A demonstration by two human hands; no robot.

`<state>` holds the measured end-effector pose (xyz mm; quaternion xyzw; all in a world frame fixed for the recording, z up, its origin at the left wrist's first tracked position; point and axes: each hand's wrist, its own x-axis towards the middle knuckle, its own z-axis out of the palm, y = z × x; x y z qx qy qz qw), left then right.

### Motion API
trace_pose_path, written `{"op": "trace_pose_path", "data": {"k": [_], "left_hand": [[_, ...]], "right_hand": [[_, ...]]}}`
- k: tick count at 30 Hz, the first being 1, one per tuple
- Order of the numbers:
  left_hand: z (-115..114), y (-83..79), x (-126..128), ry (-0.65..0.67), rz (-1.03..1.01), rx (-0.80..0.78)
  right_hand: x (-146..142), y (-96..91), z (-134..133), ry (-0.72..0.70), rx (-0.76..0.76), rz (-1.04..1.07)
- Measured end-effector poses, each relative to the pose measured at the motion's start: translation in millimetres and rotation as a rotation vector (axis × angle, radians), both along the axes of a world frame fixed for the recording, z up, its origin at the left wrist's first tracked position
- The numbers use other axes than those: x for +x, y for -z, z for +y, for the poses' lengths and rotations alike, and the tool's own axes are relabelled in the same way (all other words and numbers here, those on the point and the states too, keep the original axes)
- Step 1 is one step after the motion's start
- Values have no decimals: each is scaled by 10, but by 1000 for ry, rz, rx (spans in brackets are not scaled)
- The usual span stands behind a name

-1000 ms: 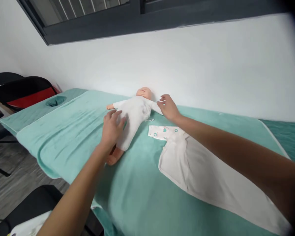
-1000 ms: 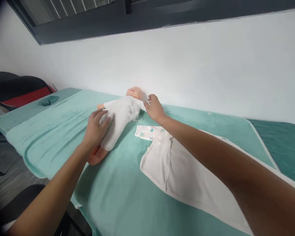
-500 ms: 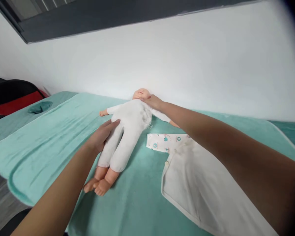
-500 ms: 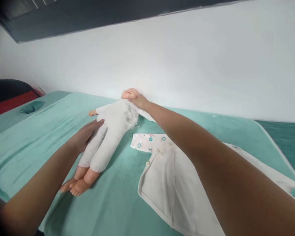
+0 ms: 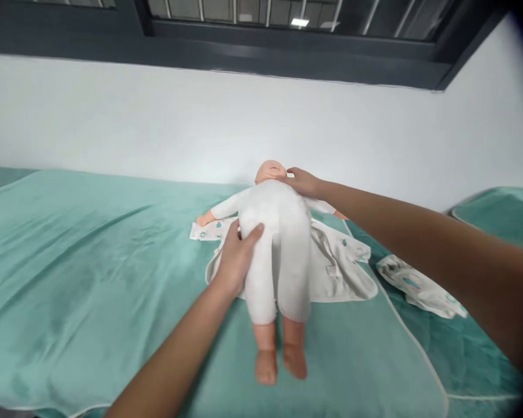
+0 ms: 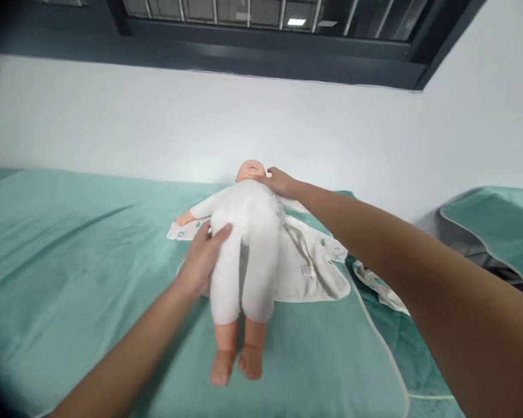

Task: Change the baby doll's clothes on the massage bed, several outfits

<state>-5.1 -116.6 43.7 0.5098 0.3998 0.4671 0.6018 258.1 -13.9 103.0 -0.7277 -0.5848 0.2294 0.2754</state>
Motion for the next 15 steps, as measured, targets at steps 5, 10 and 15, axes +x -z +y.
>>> {"op": "trace_pose_path", "data": {"k": [5,10,15], "left_hand": [[-258,264,361,37,71,53],[-233,375,350,34,208,94],[23,277,169,41,417,102]], "right_hand": [[357,481,-258,27,40,-23],[421,640,-252,-10,31,-36],[441,263,-244,-20,58,-347]]}}
